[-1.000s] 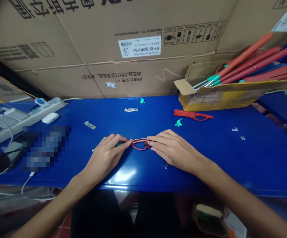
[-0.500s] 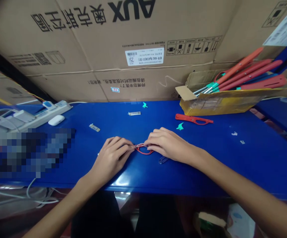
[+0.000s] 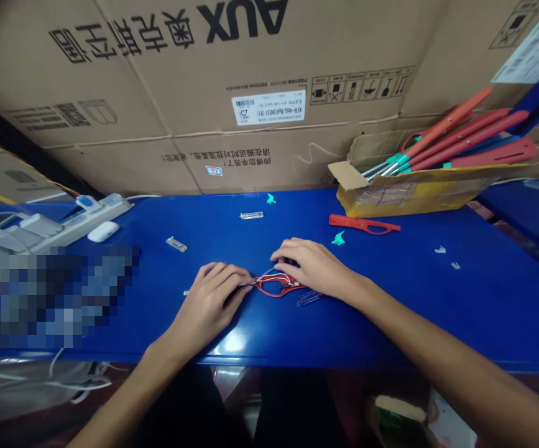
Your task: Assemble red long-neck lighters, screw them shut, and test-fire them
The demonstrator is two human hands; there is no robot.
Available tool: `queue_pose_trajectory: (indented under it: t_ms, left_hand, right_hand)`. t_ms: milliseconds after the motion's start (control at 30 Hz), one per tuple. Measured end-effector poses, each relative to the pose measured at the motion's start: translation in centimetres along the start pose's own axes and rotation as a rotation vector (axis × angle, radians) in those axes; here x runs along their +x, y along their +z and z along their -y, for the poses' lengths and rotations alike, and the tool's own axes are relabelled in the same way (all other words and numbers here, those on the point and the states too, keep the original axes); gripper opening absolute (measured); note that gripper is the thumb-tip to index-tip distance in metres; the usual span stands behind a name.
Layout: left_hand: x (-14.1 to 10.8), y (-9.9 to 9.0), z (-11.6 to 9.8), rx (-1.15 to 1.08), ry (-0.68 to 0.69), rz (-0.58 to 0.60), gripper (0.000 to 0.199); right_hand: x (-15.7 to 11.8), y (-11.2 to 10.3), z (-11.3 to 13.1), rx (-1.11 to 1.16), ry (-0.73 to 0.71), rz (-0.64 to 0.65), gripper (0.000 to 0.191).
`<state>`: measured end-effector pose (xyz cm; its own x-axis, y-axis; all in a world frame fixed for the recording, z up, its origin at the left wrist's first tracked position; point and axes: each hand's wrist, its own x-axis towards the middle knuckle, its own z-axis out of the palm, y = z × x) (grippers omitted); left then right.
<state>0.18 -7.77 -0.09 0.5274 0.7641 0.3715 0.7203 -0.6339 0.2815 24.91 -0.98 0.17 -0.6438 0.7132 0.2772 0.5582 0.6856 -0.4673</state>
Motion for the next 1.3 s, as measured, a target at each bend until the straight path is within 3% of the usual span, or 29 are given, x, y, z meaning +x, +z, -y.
queue_pose_trajectory:
  t_ms: [367, 767, 1000, 1133, 1300]
  left_hand:
    - [0.2, -0.1, -0.1, -0.041, -0.026, 0.015, 0.012]
    - [0.8, -0.5, -0.3, -0.010, -0.018, 0.027, 0.027]
    - [1.8, -0.1, -0.5, 0.002, 0.051, 0.111, 0.032]
    - [1.7, 0.1, -0.5, -0.020, 0.047, 0.094, 0.030]
    - [1.5, 0.2, -0.4, -0.022, 0.066, 0.060, 0.027]
  right_hand:
    - [-0.6, -1.8, 1.2, 0.050, -0.125, 0.075, 0.021]
    - [-1.4, -3.3, -0.2, 0.094, -0.051, 0.153, 0.028]
    - [-1.3, -2.9, 0.4, 0.105, -0.058, 0.222, 0.033]
    - [-1.3, -2.6, 0.5, 0.081, -0.113, 0.207, 0.032]
    - [-1.7, -2.5, 0.6, -0.103, -0.220, 0.154, 0.033]
